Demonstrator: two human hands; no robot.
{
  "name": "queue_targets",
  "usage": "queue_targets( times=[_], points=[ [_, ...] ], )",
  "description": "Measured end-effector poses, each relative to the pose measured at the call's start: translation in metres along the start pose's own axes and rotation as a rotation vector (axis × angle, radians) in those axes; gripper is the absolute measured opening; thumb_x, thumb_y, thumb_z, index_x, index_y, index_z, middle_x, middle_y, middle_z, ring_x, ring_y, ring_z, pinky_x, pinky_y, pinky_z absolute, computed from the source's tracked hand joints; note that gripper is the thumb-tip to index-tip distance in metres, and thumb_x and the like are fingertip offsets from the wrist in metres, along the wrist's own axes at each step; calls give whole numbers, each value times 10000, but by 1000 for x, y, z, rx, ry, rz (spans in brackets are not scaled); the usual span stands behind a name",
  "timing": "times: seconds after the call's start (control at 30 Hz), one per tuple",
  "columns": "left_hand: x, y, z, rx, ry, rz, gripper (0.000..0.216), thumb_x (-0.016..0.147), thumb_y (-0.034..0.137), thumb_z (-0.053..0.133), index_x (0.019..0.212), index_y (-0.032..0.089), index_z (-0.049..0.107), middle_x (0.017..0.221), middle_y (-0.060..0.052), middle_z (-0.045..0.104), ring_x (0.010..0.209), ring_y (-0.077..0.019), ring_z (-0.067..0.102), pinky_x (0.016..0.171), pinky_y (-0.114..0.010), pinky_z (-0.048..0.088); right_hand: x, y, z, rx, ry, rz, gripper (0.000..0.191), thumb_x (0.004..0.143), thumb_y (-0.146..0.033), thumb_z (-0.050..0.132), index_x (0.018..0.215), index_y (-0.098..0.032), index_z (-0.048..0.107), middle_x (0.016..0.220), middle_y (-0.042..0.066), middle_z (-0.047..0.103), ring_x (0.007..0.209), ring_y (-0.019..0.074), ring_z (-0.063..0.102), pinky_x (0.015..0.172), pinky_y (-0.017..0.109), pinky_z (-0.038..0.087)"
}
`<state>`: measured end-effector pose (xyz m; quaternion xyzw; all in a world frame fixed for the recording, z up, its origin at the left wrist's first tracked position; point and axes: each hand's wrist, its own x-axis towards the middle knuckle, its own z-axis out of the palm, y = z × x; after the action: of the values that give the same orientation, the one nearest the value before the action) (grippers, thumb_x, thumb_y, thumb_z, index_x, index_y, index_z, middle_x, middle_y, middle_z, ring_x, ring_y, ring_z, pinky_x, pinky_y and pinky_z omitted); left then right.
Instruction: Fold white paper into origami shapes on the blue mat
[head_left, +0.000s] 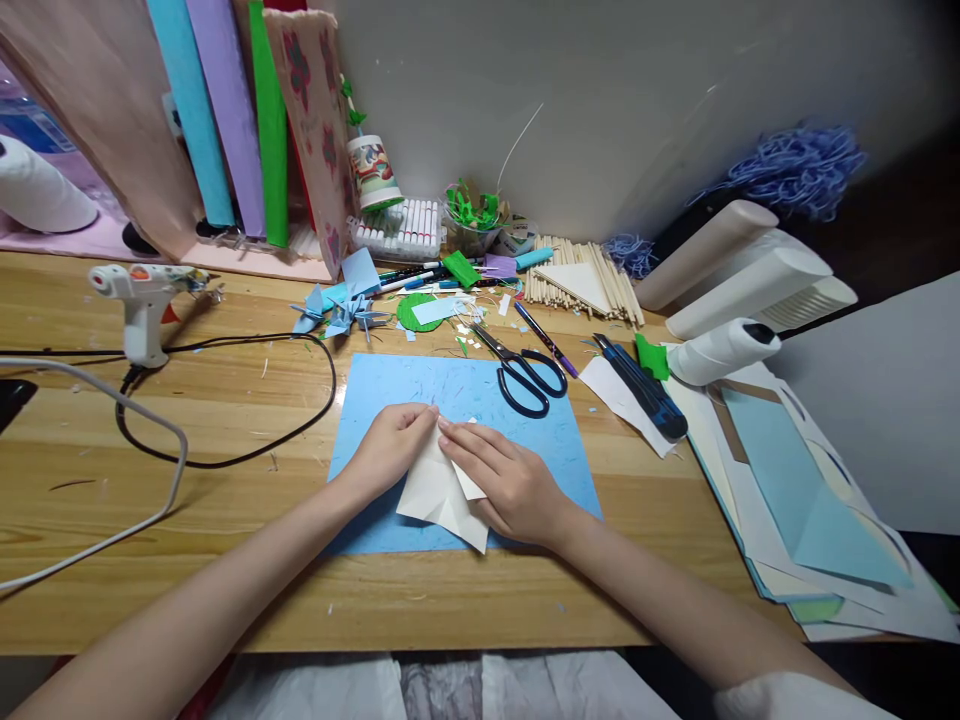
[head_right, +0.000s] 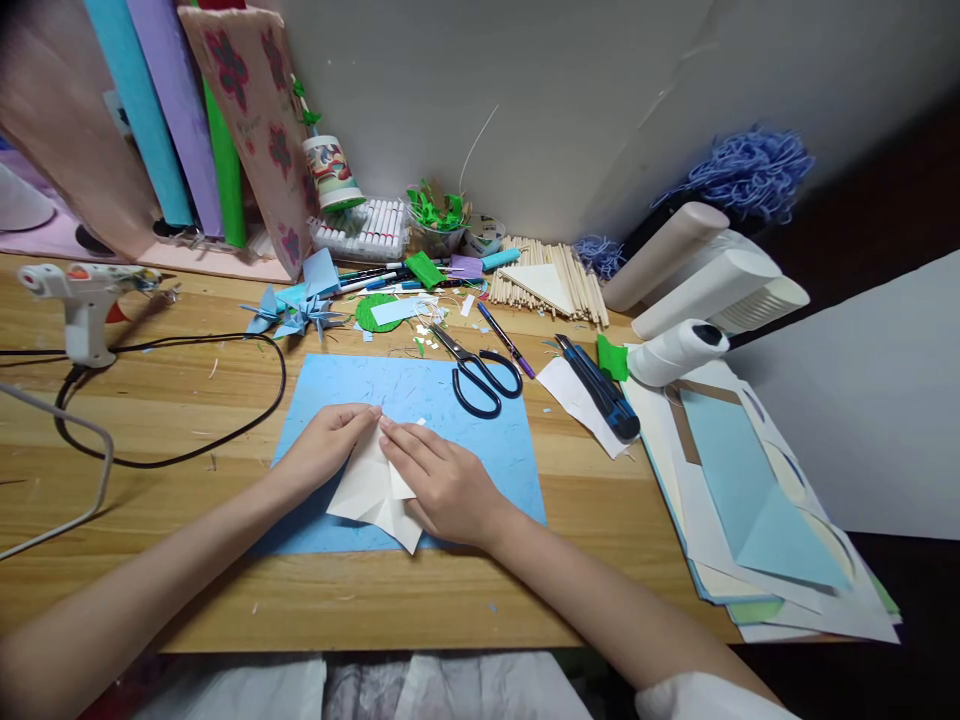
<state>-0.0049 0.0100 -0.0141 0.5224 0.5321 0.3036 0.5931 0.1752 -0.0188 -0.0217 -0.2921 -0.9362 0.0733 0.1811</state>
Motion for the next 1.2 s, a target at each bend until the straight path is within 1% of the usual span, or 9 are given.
queue_targets(
  times=[0.13,0.4,0.5,0.63,0.77,1.2],
  points=[
    [-2,0,0,-25,26,-21,367,780,440,431,573,142,485,513,46,422,464,-81,360,435,-195,267,0,-1,0,-4,2,9,503,775,-192,393,1257,-48,409,1349,147,381,1223,265,332,982,416,369],
    [0,0,2,-57,21,-50,371,768,432,448,674,121,628,564,6,577,472,-108,467,441,-202,331,-1,-2,3,-5,34,19,501,751,-165,419,1237,-43,430,1246,172,439,1163,275,364,959,411,378],
    [0,0,3,-86,26,-64,376,762,433,456,732,120,663,583,-3,610,480,-117,491,445,-204,346,0,-2,3,7,53,17,504,734,-143,416,1228,-44,432,1189,168,461,1130,274,385,945,408,388],
    [-2,2,4,-112,54,-92,367,761,418,464,783,118,675,571,1,602,465,-112,489,431,-198,342,1,-1,4,24,74,16,521,715,-121,402,1233,-67,414,1125,155,475,1069,266,420,886,400,427],
    [-2,2,4,-118,69,-109,366,767,402,459,796,110,676,546,6,573,441,-101,473,410,-188,328,1,-2,4,31,90,22,540,705,-109,396,1244,-93,392,1082,144,480,1013,258,443,837,394,449],
    [-3,3,3,-137,70,-137,363,750,404,472,781,105,674,549,-6,589,443,-109,490,413,-195,340,-1,-3,3,10,142,-17,529,717,-97,393,1246,-78,400,939,133,531,851,239,472,686,356,465]
  ],
)
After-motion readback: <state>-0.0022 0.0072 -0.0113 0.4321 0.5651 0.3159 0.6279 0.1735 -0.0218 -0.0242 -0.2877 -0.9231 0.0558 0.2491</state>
